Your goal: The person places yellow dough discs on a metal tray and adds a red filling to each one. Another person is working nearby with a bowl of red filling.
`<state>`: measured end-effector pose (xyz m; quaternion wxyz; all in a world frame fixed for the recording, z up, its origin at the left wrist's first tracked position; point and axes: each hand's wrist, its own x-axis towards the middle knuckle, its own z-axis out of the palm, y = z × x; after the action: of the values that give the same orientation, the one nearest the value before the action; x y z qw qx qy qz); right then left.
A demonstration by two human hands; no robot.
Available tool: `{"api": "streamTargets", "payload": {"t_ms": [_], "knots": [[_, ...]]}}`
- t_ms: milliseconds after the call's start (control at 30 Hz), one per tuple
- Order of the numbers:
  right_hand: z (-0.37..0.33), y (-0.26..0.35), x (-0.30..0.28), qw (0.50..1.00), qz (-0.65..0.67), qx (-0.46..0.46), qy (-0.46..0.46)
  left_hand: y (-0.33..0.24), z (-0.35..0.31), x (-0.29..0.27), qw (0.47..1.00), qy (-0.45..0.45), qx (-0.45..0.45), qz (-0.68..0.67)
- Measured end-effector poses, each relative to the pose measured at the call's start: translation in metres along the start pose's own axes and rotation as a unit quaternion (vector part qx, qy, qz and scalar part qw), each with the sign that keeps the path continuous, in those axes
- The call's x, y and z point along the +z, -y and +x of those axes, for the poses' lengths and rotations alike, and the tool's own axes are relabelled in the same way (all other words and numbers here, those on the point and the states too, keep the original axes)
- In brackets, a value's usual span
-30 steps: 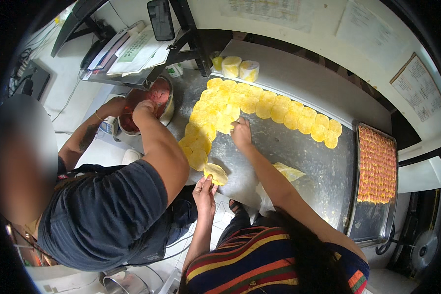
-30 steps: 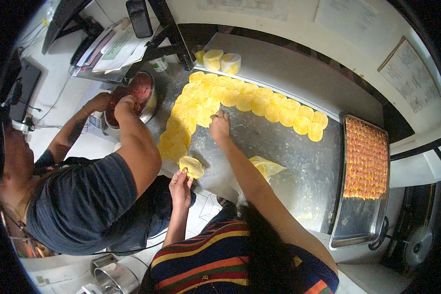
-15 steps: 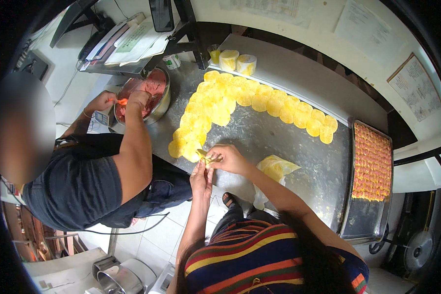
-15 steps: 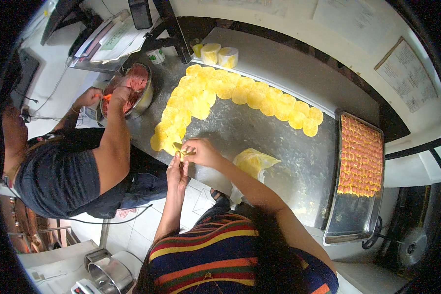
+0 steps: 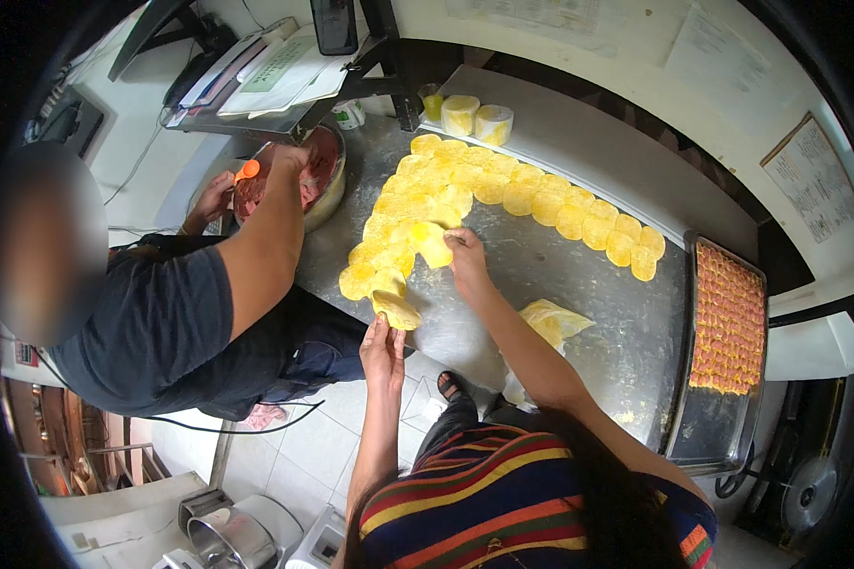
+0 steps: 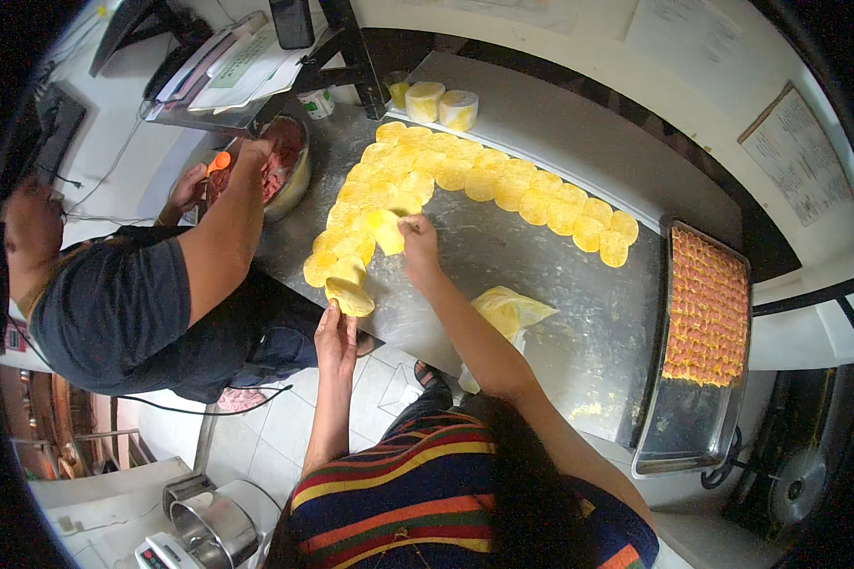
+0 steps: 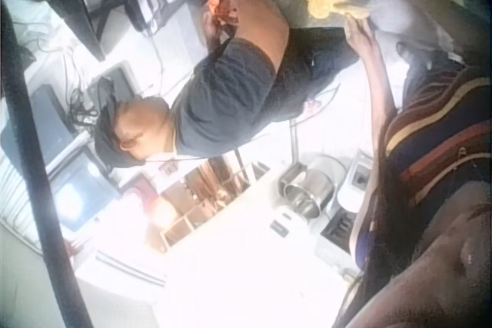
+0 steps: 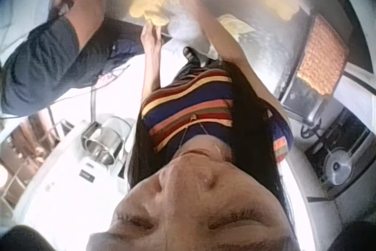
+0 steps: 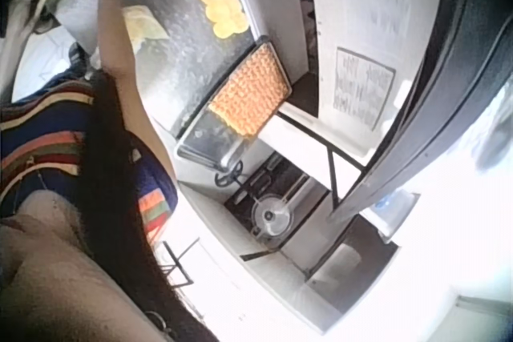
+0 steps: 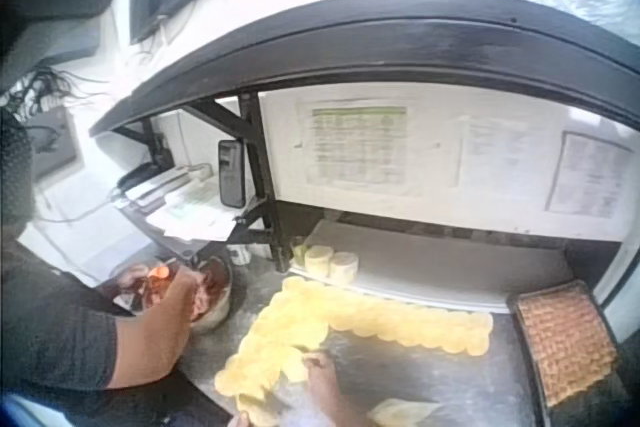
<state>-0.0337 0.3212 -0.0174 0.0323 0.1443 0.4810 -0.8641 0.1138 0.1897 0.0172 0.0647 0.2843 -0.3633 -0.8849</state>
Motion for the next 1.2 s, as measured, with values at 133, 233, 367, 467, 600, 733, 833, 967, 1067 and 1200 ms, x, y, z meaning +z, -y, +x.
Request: {"api": "streamTargets", "payload": {"t_ms": [133,233,367,467,600,733,833,967,1067,1200], "knots": [[0.030,-0.042,-0.020,0.888,-0.410,-0.185,-0.098,-0.001,-0.004,-0.007,1.000,-0.001,-0.009,-0.013],[0.030,-0.045,-0.026,0.814,-0.517,-0.260,-0.050,0.002,-0.007,-0.010,1.000,0.000,-0.011,-0.028],[0.036,-0.049,-0.023,0.853,-0.482,-0.179,-0.087,0.007,-0.006,-0.011,0.999,0.013,-0.023,-0.023],[0.038,-0.053,-0.021,0.866,-0.466,-0.157,-0.092,0.009,-0.004,-0.014,0.999,0.036,-0.028,-0.020],[0.011,-0.042,-0.008,0.812,-0.544,-0.192,-0.088,0.007,-0.008,-0.004,0.999,0.009,-0.031,-0.031],[-0.024,-0.008,0.000,0.741,-0.606,-0.277,-0.081,0.013,0.001,-0.013,0.998,0.018,-0.040,-0.041],[-0.048,0.005,-0.002,0.896,-0.366,-0.135,0.212,0.021,0.006,-0.014,0.997,0.028,-0.041,-0.065],[-0.082,0.020,0.004,0.862,-0.377,-0.152,0.303,0.028,0.009,-0.011,0.995,0.022,-0.049,-0.080],[-0.084,0.020,-0.001,0.874,-0.353,-0.148,0.299,0.032,0.008,-0.007,0.995,0.009,-0.061,-0.082],[-0.087,0.022,-0.004,0.873,-0.334,-0.161,0.318,0.031,0.003,-0.004,0.995,0.016,-0.064,-0.078]]}}
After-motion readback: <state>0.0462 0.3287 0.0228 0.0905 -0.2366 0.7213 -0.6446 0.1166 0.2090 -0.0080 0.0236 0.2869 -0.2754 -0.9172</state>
